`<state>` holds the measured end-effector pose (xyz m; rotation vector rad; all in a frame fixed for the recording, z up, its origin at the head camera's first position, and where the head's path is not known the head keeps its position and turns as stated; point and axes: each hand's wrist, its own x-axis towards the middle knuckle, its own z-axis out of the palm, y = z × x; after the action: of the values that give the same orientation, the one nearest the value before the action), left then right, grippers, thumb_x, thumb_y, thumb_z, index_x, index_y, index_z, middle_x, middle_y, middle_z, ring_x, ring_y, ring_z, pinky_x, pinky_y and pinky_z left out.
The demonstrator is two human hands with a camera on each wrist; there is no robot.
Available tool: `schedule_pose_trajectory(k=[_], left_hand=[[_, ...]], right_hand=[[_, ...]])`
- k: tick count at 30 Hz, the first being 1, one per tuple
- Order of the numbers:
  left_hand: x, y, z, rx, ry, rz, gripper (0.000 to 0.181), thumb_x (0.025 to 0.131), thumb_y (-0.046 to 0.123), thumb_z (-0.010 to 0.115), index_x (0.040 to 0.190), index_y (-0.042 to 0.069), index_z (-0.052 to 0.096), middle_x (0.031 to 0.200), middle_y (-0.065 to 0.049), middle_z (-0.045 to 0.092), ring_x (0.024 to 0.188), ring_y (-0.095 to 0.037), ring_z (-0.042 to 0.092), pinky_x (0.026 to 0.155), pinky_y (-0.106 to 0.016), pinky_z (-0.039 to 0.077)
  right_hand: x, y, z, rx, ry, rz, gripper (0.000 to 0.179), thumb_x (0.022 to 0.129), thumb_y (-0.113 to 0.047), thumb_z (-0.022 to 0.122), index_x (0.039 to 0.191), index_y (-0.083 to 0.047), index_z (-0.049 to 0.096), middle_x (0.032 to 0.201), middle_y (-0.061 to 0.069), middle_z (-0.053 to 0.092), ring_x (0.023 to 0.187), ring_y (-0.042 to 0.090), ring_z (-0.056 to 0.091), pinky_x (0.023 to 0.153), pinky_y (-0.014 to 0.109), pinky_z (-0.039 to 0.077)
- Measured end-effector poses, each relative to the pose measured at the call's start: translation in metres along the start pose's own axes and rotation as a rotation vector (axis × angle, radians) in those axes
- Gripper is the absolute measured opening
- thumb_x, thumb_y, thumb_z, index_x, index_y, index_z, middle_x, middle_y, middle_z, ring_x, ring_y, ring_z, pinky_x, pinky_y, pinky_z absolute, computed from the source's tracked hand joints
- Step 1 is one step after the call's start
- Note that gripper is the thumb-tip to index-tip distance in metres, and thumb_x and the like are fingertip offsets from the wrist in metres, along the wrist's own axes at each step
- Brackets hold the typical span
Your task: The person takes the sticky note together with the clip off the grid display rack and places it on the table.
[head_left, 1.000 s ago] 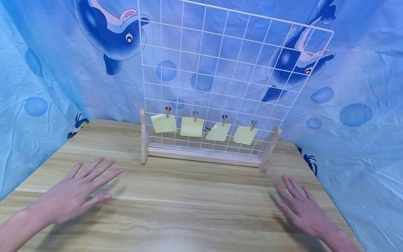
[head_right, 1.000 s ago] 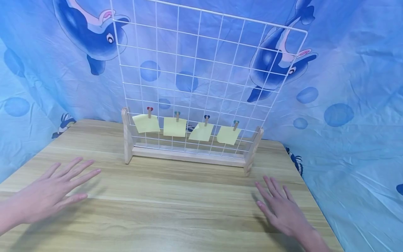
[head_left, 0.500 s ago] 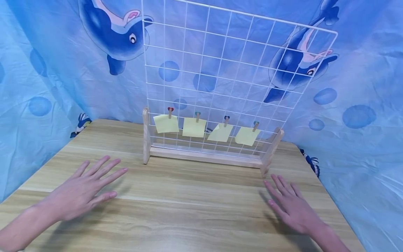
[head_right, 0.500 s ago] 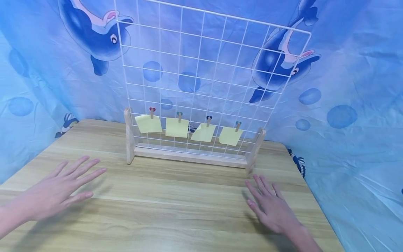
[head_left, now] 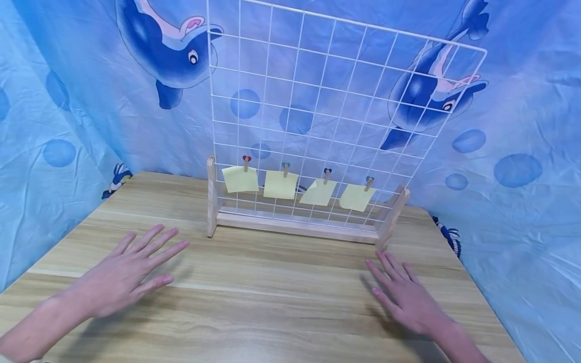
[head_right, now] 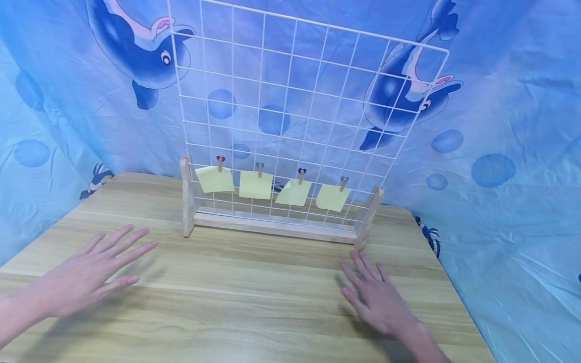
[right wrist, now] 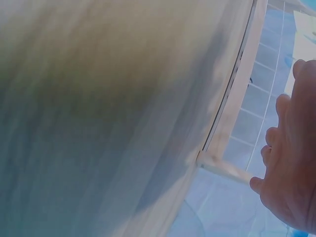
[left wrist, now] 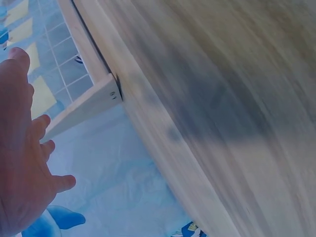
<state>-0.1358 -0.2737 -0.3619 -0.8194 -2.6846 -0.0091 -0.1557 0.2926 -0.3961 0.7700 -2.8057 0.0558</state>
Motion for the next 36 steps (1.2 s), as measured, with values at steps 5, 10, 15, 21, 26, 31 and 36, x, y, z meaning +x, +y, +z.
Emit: schedule_pose_trajectory(k=[5, 10, 15, 21, 26, 31, 36], left_hand=[[0.003, 0.003, -0.001, -0.012, 0.002, -0.008, 0.065, 0.087, 0.044, 0.052, 0.142, 0.027, 0.023, 0.15, 0.0, 0.011, 0.137, -0.025, 0.003, 0.109, -0.046, -0.008], [0.007, 0.008, -0.002, -0.054, 0.004, -0.007, 0.065, 0.087, 0.041, 0.052, 0.142, 0.027, 0.021, 0.15, 0.0, 0.01, 0.137, -0.024, 0.003, 0.11, -0.045, -0.007], [0.011, 0.013, -0.004, -0.088, 0.02, 0.001, 0.064, 0.088, 0.039, 0.052, 0.142, 0.026, 0.021, 0.15, 0.0, 0.011, 0.137, -0.025, 0.005, 0.11, -0.043, -0.006], [0.013, 0.015, -0.005, -0.117, 0.024, -0.001, 0.064, 0.089, 0.037, 0.052, 0.142, 0.025, 0.021, 0.149, 0.0, 0.014, 0.136, -0.026, 0.008, 0.111, -0.039, -0.005], [0.017, 0.017, -0.006, -0.14, 0.021, -0.016, 0.064, 0.089, 0.037, 0.052, 0.143, 0.026, 0.019, 0.149, 0.0, 0.014, 0.136, -0.026, 0.008, 0.111, -0.043, -0.001], [0.024, 0.024, -0.004, -0.2, 0.001, -0.024, 0.064, 0.089, 0.035, 0.051, 0.143, 0.029, 0.016, 0.149, 0.003, 0.011, 0.137, -0.023, 0.003, 0.111, -0.042, 0.0], [0.028, 0.03, -0.002, -0.235, 0.024, 0.0, 0.064, 0.09, 0.032, 0.051, 0.143, 0.027, 0.016, 0.149, 0.004, 0.013, 0.137, -0.022, 0.006, 0.111, -0.026, -0.004]], right_hand=[[0.005, -0.007, 0.004, 0.011, 0.014, -0.015, 0.055, 0.093, -0.038, 0.04, 0.142, -0.023, 0.02, 0.15, 0.002, 0.005, 0.136, 0.027, 0.011, 0.11, 0.03, -0.01], [0.012, -0.014, 0.006, 0.02, 0.009, -0.027, 0.055, 0.093, -0.039, 0.04, 0.142, -0.024, 0.021, 0.15, -0.001, 0.005, 0.136, 0.025, 0.011, 0.111, 0.042, 0.004], [0.017, -0.021, 0.005, 0.01, -0.005, -0.045, 0.056, 0.093, -0.04, 0.039, 0.143, -0.025, 0.018, 0.15, 0.0, 0.002, 0.137, 0.023, 0.007, 0.11, 0.045, 0.004], [0.024, -0.027, 0.0, 0.014, -0.005, -0.068, 0.056, 0.093, -0.038, 0.04, 0.143, -0.025, 0.017, 0.151, 0.001, 0.001, 0.137, 0.021, 0.005, 0.108, 0.026, -0.014], [0.032, -0.032, -0.006, 0.009, 0.001, -0.103, 0.056, 0.094, -0.038, 0.038, 0.143, -0.024, 0.017, 0.151, 0.002, 0.0, 0.137, 0.022, 0.004, 0.108, 0.027, -0.014], [0.039, -0.039, -0.011, 0.041, -0.01, -0.101, 0.056, 0.095, -0.041, 0.034, 0.143, -0.024, 0.013, 0.151, 0.001, -0.002, 0.137, 0.019, 0.001, 0.111, 0.041, -0.001], [0.046, -0.048, -0.014, 0.108, -0.025, -0.103, 0.055, 0.095, -0.04, 0.033, 0.143, -0.026, 0.011, 0.15, -0.001, -0.004, 0.137, 0.02, 0.003, 0.106, 0.053, 0.015]])
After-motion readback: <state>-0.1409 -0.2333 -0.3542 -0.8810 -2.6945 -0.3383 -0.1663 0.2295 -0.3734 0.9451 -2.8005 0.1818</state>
